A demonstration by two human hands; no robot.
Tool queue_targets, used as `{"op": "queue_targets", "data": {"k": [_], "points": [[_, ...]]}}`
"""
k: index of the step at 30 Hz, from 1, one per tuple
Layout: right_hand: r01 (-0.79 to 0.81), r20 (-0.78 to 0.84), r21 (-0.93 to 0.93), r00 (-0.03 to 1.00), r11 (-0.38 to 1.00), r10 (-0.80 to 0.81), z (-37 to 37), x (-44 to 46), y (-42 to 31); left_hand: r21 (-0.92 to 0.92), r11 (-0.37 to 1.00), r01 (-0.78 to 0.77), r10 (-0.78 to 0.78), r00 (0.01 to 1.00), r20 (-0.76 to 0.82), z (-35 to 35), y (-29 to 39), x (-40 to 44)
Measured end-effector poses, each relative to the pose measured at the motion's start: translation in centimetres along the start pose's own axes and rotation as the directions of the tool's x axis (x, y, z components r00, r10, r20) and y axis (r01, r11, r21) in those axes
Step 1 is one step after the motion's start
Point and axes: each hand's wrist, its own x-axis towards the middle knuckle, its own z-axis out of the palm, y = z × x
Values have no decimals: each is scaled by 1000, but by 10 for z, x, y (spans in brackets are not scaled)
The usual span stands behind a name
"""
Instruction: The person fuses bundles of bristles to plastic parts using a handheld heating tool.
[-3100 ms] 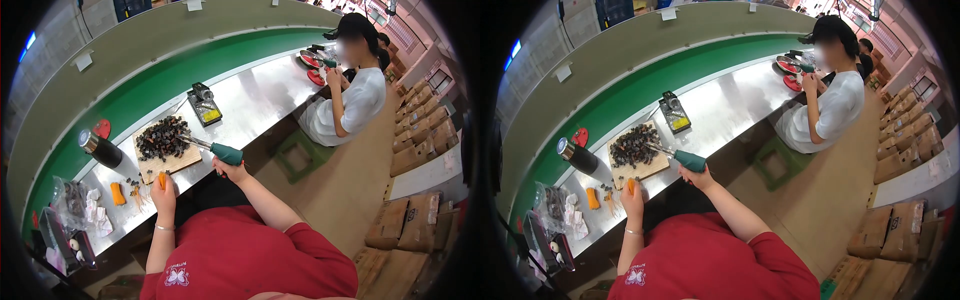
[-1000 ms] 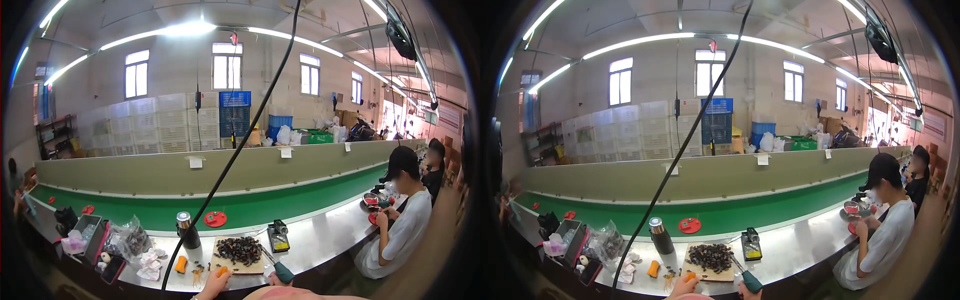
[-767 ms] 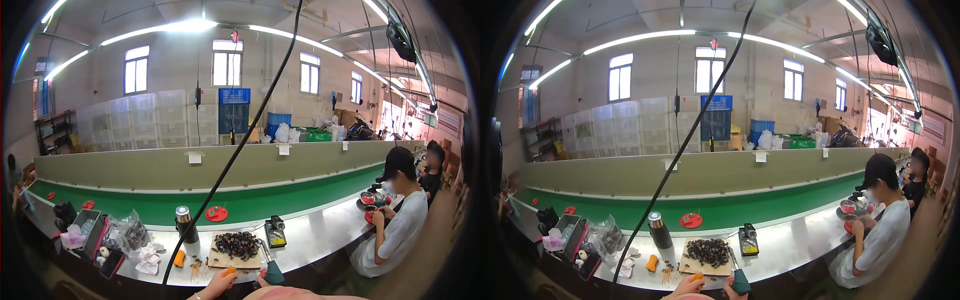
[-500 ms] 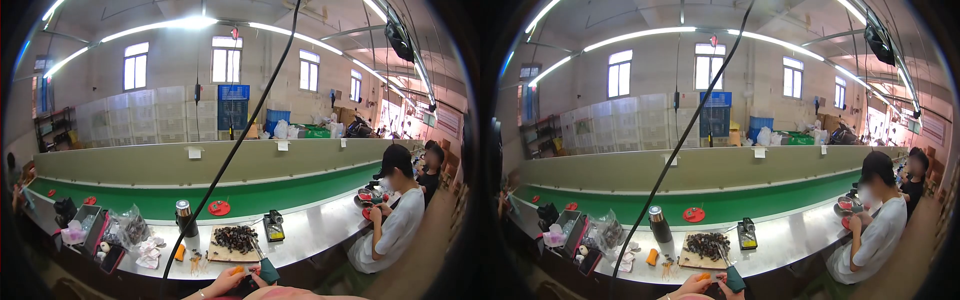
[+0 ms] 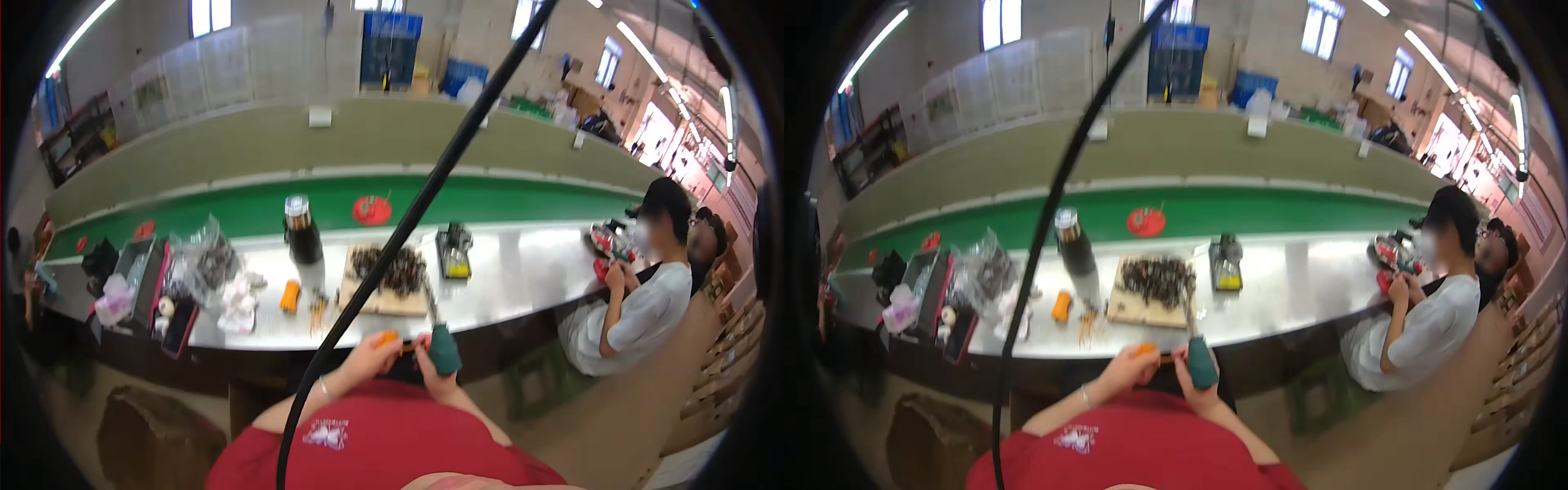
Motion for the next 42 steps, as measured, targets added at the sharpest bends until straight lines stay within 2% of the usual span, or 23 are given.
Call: {"op": "queue_targets", "data": {"k": [3, 7, 8, 10, 11, 13, 14, 16, 17, 18, 19, 20, 22, 23, 25, 26, 33, 35, 37, 38, 39, 41, 42], "points": [[23, -54, -90, 998, 996, -28, 3, 2, -21, -49, 997, 52, -54, 998, -25, 2, 10, -10], [-49, -43, 64, 998, 997, 52, -2, -2, -11, -233, 966, -114, 106, 993, -44, -13, 5, -9], [13, -76, 66, 997, 998, -8, -1, -1, -21, -191, 970, -150, 127, 984, -126, -11, 9, -9], [89, -112, 90, 991, 992, -79, 3, 2, -38, -295, 944, -144, 110, 986, -128, -16, 15, -13], [103, -99, 70, 990, 992, -96, 1, 2, -35, -359, 921, -151, 118, 987, -113, -20, 16, -13], [61, -82, 184, 996, 981, -47, -1, 2, -43, -344, 914, -217, 164, 970, -177, -23, 21, -14], [50, -81, 185, 996, 981, -35, -5, 0, -31, -281, 931, -234, 182, 963, -199, -30, 20, -13], [-235, 12, 359, 969, 903, 248, -8, -6, -9, -222, 946, -236, 185, 956, -226, -34, 16, -16], [-244, 16, 360, 967, 901, 255, -6, -8, -9, 151, 924, -352, 379, 898, -226, -33, 17, -17], [-177, 3, 291, 983, 940, 184, -5, -8, -11, 502, 759, -415, 550, 822, -151, -32, 19, -19], [-106, -1, 224, 994, 969, 109, 0, -7, -15, 607, 700, -375, 497, 867, -38, -25, 35, -29], [-116, 8, 233, 993, 965, 118, 3, -8, -14, 665, 631, -400, 499, 866, 47, -20, 40, -31], [-145, 50, 257, 989, 955, 137, 8, -11, -11, 743, 502, -443, 498, 850, 170, -15, 38, -30], [-153, 54, 268, 988, 951, 144, 8, -10, -10, 741, 504, -443, 475, 859, 191, -13, 39, -30], [85, 191, -147, 980, 986, -56, 8, -4, -11, 721, 522, -456, 395, 878, 269, -19, 33, -26], [107, 213, -207, 975, 972, -62, 8, -3, -18, 728, 520, -447, 389, 883, 264, -20, 33, -26], [98, 225, -149, 972, 984, -63, 14, 0, -19, 739, 533, -412, 297, 909, 293, -28, 33, -18], [30, 183, -61, 983, 998, -18, 17, 5, -17, 753, 529, -391, 269, 919, 288, -35, 34, -13], [18, 151, -73, 989, 997, -7, 16, 10, -16, 771, 616, -163, 299, 954, -38, -50, 29, -8], [-20, 120, -64, 992, 998, 27, 13, 12, -12, 801, 590, -101, 418, 887, -196, -60, 26, 0], [-57, 89, -55, 994, 997, 62, 10, 12, -7, 790, 613, -26, 441, 841, -315, -70, 26, 7], [-85, 74, -120, 993, 989, 95, 9, 10, 6, 824, 556, 112, 493, 754, -435, -88, 22, 26], [-43, 76, -133, 996, 990, 54, 10, 11, 9, 822, 557, 120, 486, 755, -440, -92, 19, 33]]}}
